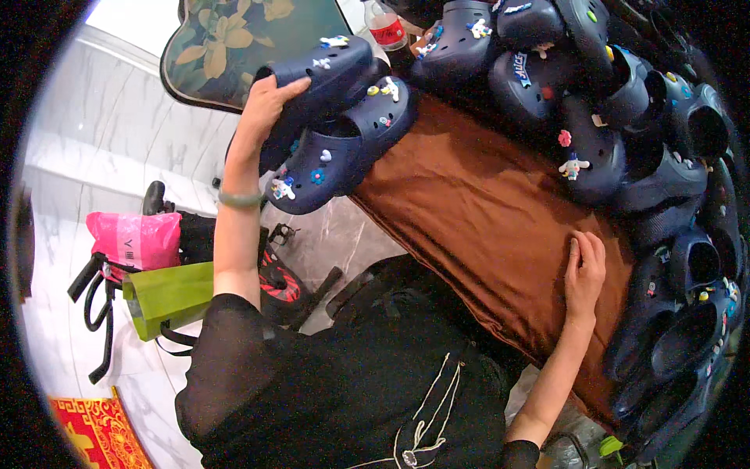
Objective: Decorating blue clogs with various small charms.
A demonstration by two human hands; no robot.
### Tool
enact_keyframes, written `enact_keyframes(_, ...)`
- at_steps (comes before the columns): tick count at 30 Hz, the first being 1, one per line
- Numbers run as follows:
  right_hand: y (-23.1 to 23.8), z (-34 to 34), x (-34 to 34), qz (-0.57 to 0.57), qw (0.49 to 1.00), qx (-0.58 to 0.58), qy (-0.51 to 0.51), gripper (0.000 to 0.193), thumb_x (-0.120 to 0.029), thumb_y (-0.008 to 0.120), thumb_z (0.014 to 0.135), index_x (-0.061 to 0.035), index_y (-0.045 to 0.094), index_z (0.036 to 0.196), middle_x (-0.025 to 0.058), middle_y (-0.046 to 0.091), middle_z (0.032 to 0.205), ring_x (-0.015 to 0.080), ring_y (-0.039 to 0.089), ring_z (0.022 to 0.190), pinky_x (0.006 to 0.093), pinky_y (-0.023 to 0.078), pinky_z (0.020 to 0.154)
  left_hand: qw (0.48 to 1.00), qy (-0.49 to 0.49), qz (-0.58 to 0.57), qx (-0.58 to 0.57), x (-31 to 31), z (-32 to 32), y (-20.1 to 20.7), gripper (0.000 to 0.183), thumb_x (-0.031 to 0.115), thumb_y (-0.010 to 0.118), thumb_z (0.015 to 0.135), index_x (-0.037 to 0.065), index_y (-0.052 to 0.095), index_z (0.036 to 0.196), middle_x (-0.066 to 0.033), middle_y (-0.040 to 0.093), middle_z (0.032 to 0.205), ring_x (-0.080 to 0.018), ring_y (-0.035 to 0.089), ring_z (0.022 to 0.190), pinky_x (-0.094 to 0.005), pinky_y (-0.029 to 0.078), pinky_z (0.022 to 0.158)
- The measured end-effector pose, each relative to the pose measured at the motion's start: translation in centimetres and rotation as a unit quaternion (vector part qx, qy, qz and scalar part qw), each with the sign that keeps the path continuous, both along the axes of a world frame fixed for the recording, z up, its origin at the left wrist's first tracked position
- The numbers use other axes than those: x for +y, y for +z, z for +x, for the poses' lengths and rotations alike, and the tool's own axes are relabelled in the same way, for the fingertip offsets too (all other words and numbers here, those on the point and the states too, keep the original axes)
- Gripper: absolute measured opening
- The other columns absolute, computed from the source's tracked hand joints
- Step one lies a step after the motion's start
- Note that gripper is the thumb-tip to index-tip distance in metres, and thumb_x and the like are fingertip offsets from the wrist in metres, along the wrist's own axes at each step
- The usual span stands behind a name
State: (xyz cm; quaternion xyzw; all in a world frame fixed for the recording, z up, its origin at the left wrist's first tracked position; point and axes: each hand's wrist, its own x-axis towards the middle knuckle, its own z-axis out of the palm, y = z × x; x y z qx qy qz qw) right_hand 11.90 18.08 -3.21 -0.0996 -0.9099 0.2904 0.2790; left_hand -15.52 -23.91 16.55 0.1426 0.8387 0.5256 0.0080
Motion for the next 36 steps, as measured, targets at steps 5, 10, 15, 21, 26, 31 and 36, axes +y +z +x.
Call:
enact_keyframes(5, -0.3, -0.2, -0.1, 0.026, 1.000, 0.015, 0.009, 0.015, -0.003, 0.059, 0.088, -0.0013, 0.063, 0.102, 0.0139, 0.059, 0.104, 0.0296, 0.057, 0.098, 0.0342, 0.046, 0.085, 0.994, 0.046, -0.104, 0.002, -0.8, -5.8, -3.5, 0.034, 0.027, 0.069, 0.082, -0.003, 0.066, 0.096, -0.0033, 0.065, 0.084, -0.0114, 0.058, 0.074, -0.0277, 0.047, 0.067)
enact_keyframes(10, 0.1, -0.3, -0.4, 0.027, 0.999, 0.007, 0.022, 0.016, -0.001, 0.060, 0.086, -0.0031, 0.063, 0.101, 0.0138, 0.057, 0.102, 0.0295, 0.056, 0.097, 0.0347, 0.046, 0.084, 0.937, 0.008, -0.347, 0.047, -0.9, -7.6, -4.8, 0.046, 0.036, 0.072, 0.079, -0.007, 0.064, 0.090, -0.0072, 0.063, 0.078, -0.0119, 0.055, 0.073, -0.0301, 0.045, 0.065)
enact_keyframes(15, 0.1, 0.3, 0.1, 0.071, 0.997, 0.033, 0.015, 0.019, -0.001, 0.060, 0.082, -0.0042, 0.064, 0.101, 0.0153, 0.057, 0.104, 0.0317, 0.056, 0.097, 0.0369, 0.046, 0.084, 0.906, -0.056, -0.384, 0.168, 0.7, -5.9, -4.3, 0.050, 0.045, 0.065, 0.079, -0.004, 0.059, 0.079, -0.0220, 0.059, 0.078, -0.0335, 0.059, 0.074, -0.0423, 0.044, 0.068)
enact_keyframes(21, -0.7, -0.6, 0.1, 0.051, 0.997, 0.059, 0.020, 0.013, -0.005, 0.061, 0.080, -0.0048, 0.063, 0.093, 0.0118, 0.058, 0.098, 0.0315, 0.055, 0.092, 0.0398, 0.046, 0.081, 0.824, -0.001, -0.535, 0.185, 1.9, -1.0, -2.5, 0.046, 0.042, 0.062, 0.082, -0.001, 0.060, 0.099, -0.0237, 0.063, 0.095, -0.0412, 0.058, 0.093, -0.0473, 0.045, 0.078)
enact_keyframes(26, -0.4, -0.1, 0.3, 0.063, 0.995, 0.072, 0.012, 0.009, -0.008, 0.060, 0.082, -0.0079, 0.061, 0.090, 0.0092, 0.055, 0.092, 0.0287, 0.053, 0.089, 0.0382, 0.043, 0.078, 0.879, -0.089, -0.386, 0.264, 7.2, 6.1, 1.5, 0.038, 0.029, 0.066, 0.083, -0.001, 0.062, 0.105, -0.0226, 0.064, 0.095, -0.0391, 0.062, 0.088, -0.0416, 0.048, 0.075)
enact_keyframes(31, -1.8, 0.6, 1.0, 0.074, 0.994, 0.081, -0.007, 0.008, -0.009, 0.057, 0.083, -0.0076, 0.061, 0.089, 0.0081, 0.054, 0.092, 0.0277, 0.052, 0.090, 0.0385, 0.042, 0.079, 0.833, -0.356, -0.344, 0.248, 16.0, 11.5, 1.4, 0.035, 0.023, 0.070, 0.080, -0.001, 0.063, 0.104, -0.0190, 0.066, 0.095, -0.0347, 0.063, 0.087, -0.0373, 0.049, 0.076)
enact_keyframes(36, -1.3, -0.1, 0.6, 0.077, 0.995, 0.067, -0.002, 0.010, -0.010, 0.056, 0.083, -0.0067, 0.061, 0.091, 0.0095, 0.055, 0.094, 0.0289, 0.053, 0.092, 0.0397, 0.043, 0.080, 0.764, -0.558, -0.228, 0.232, 26.1, 15.8, -0.2, 0.026, 0.021, 0.068, 0.084, -0.002, 0.065, 0.098, -0.0177, 0.067, 0.086, -0.0318, 0.065, 0.079, -0.0340, 0.050, 0.071)
